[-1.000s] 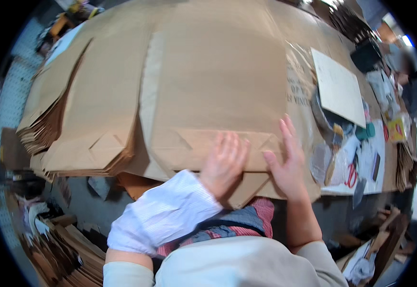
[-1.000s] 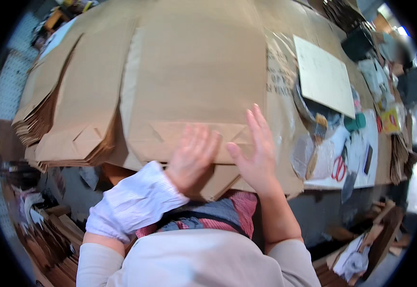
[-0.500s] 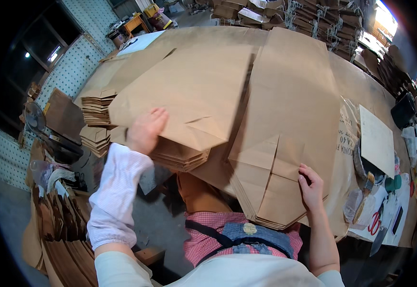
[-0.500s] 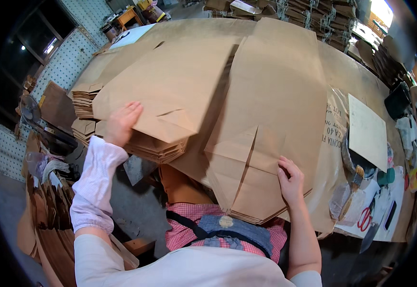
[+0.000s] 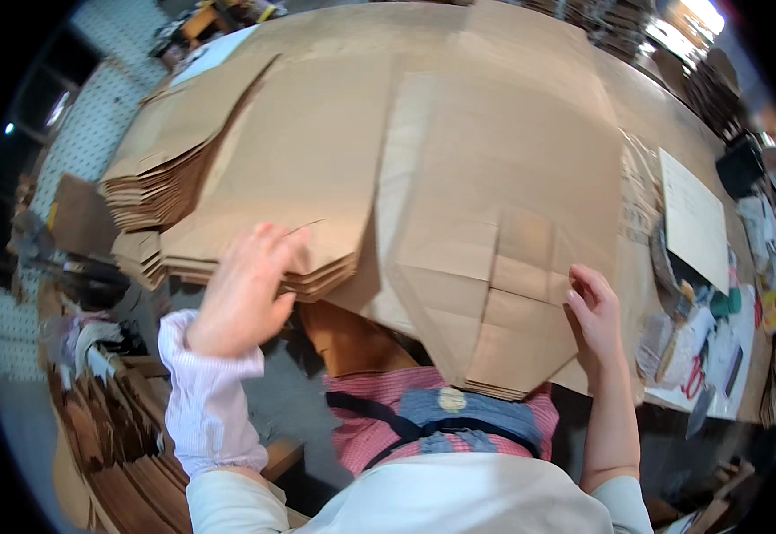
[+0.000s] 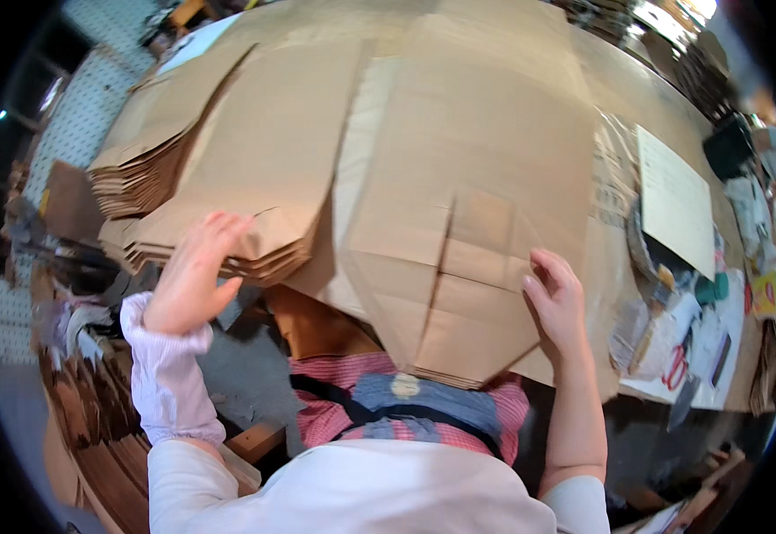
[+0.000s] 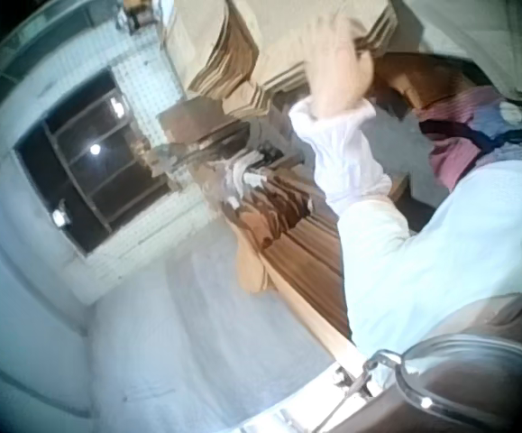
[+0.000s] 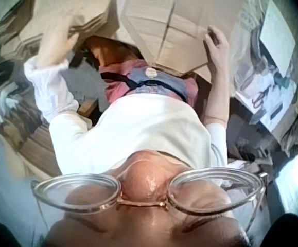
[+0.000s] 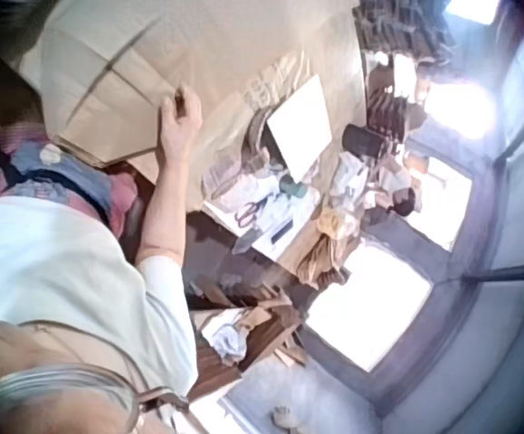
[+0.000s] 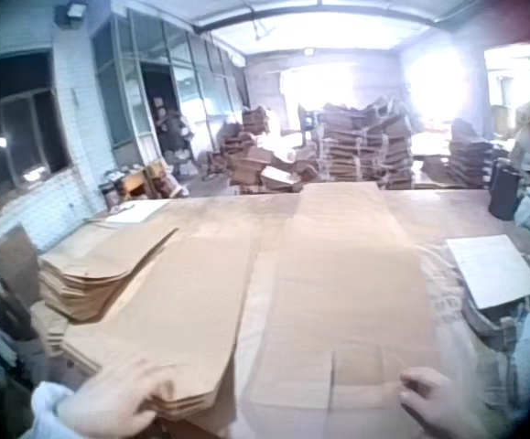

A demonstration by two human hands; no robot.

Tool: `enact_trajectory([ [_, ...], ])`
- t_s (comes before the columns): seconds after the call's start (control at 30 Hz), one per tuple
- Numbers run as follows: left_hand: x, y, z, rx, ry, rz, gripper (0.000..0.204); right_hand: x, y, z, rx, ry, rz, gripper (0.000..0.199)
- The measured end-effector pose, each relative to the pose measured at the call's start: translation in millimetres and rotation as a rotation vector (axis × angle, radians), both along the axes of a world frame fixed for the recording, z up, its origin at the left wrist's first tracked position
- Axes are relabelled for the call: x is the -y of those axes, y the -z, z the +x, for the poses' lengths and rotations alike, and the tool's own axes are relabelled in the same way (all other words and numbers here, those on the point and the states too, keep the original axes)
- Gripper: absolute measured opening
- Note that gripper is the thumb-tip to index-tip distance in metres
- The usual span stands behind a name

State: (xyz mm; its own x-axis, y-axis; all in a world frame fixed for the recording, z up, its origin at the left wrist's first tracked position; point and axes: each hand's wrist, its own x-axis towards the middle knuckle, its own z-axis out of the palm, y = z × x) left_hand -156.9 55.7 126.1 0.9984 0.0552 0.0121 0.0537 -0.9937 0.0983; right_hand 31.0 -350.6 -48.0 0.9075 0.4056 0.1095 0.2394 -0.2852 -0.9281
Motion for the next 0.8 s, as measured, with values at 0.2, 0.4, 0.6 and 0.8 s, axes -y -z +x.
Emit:
enact_trajectory([
  [0.2, 92.9, 128.3, 90.4, 0.127, 0.056, -0.238, 0.036, -15.6, -17.9, 20.1, 0.21, 0.001, -0.6, 0.041],
  [0.4, 92.3, 136.4, 178.9, -0.309, -0.113, -0.57, 0.026, -34.9, -34.8, 52.0, 0.096, -0.122, -0.672, 0.032],
  [0.6, 79.1, 140.2, 144.1, -0.089, 0.221, 0.008, 0.013, -11.8, -32.2, 51.9, 0.448, -0.46, -0.805, 0.021],
  [0.8, 131.7, 147.9, 105.6, -0.088, 0.243, 0.075, 0.047, -28.3, -21.3, -0.3, 0.545, -0.367, -0.755, 0.048],
])
